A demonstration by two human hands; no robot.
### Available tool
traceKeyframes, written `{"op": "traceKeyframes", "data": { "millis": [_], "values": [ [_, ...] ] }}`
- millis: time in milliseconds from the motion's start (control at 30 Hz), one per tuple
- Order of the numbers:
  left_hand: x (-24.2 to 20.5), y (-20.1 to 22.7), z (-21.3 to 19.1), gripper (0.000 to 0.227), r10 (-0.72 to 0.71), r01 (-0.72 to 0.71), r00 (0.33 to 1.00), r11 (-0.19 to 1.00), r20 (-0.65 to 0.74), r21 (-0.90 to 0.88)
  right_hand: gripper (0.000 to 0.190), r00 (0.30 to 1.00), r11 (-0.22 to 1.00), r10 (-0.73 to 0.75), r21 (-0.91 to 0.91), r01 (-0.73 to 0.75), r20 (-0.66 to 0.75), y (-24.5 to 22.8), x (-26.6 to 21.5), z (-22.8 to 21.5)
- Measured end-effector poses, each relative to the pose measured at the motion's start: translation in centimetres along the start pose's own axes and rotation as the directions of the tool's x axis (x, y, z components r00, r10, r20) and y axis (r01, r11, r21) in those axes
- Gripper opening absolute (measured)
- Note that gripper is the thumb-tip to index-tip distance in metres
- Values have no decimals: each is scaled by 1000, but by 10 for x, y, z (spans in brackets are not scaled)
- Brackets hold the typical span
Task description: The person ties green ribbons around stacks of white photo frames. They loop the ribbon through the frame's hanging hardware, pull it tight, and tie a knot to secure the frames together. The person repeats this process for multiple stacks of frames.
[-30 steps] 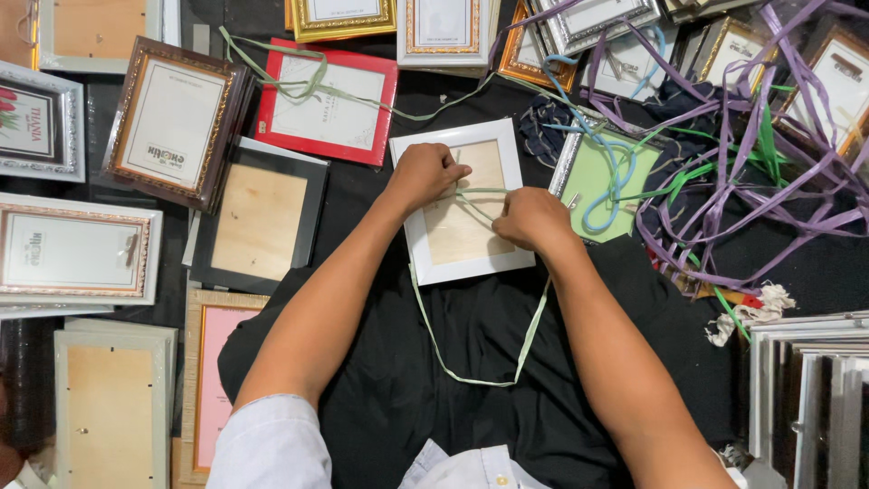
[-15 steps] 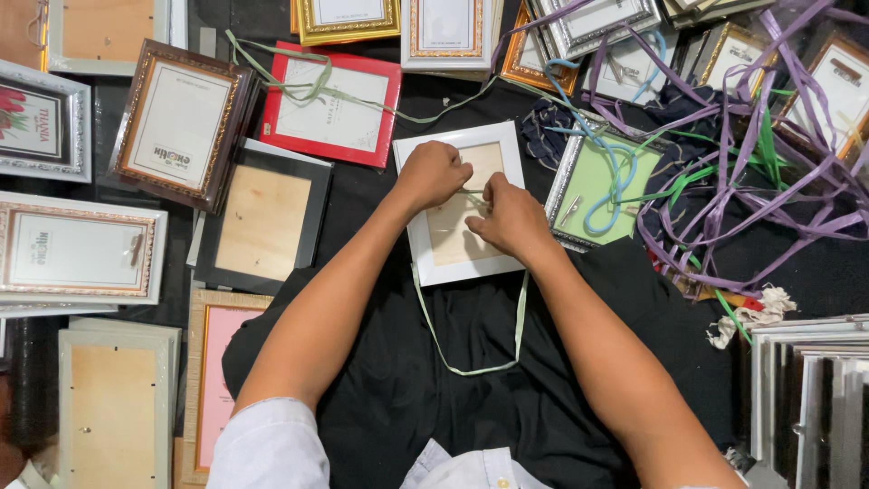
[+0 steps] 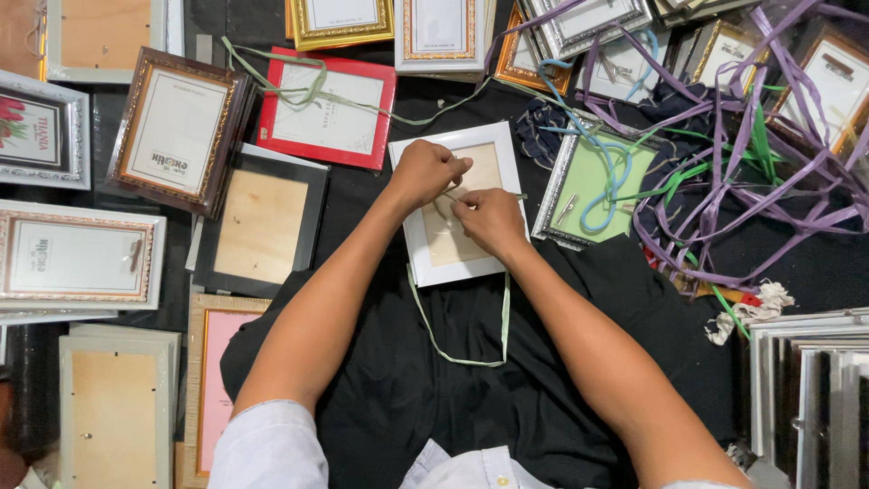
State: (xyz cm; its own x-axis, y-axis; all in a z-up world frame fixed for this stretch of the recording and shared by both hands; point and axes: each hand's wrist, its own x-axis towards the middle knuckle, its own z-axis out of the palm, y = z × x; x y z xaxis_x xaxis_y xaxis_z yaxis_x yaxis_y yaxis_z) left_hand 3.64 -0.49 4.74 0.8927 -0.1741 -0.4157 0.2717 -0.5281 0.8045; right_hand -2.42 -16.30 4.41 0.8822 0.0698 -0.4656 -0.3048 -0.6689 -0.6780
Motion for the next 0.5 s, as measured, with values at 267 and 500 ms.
{"op": "traceKeyframes", "data": {
  "millis": [267, 500],
  "values": [
    [13, -25, 8, 29, -32, 26, 998, 994, -58, -105, 39, 999, 939, 26, -343, -13, 33, -1, -9, -35],
    [20, -33, 19, 21, -95, 82, 995, 960, -36, -267, 27, 976, 818, 84, -573, 47, 201, -15, -44, -36]
  ]
}}
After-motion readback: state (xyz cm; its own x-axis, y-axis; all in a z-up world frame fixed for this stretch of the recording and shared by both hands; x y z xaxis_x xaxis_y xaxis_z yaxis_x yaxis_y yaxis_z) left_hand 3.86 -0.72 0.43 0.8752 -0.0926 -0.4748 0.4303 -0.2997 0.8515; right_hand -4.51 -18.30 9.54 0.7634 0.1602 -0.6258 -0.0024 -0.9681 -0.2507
